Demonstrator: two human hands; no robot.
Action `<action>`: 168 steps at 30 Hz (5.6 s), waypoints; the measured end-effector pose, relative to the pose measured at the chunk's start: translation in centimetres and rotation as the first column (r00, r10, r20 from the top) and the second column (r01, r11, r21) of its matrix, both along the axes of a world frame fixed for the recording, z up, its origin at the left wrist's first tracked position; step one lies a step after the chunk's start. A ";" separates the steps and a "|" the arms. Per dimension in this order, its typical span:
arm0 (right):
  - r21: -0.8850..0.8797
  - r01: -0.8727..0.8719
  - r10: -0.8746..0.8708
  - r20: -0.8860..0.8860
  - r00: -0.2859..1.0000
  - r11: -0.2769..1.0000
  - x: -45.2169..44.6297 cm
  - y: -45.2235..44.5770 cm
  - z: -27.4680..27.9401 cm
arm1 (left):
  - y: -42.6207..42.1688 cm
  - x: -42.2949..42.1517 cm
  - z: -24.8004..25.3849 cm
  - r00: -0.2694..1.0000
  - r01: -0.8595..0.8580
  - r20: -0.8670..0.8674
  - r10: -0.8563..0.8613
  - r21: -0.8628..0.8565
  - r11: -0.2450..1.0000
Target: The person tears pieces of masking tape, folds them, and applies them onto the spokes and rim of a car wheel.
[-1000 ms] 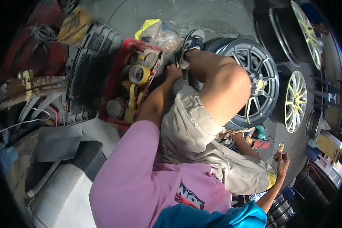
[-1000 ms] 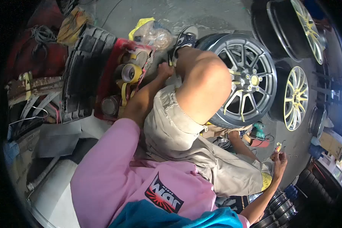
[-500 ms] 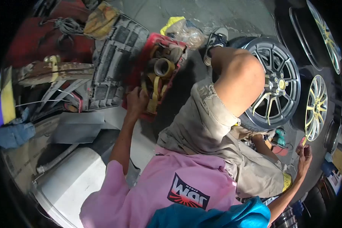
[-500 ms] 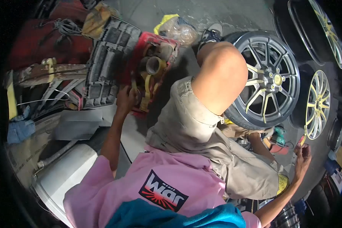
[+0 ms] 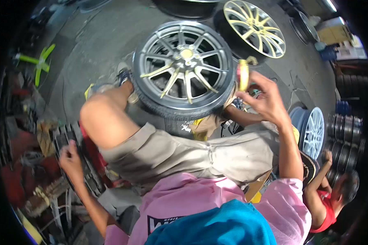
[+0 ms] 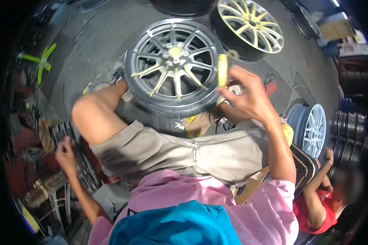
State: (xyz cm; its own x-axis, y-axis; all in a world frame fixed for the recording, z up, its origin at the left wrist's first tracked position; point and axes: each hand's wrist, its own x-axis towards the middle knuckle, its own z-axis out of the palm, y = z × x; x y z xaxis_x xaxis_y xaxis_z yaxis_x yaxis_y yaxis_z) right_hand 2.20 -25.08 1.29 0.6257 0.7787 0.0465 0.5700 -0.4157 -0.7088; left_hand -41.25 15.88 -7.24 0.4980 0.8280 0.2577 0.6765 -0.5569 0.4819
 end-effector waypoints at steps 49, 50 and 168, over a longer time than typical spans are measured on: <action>-0.479 0.346 -0.463 -0.150 0.874 0.807 24.1 5.2 -22.2 | 4.7 35.4 -11.5 0.895 -0.006 -0.134 -0.425 -0.957 0.291; -0.480 0.303 -0.448 -0.223 0.866 0.823 24.1 5.9 -21.7 | 4.2 35.5 -11.6 0.896 -0.020 -0.170 -0.411 -0.939 0.343; -0.732 0.286 -0.272 0.142 0.952 0.618 -4.3 -6.0 -24.5 | -19.8 38.6 -12.5 0.212 0.778 -0.229 -0.950 -0.549 0.305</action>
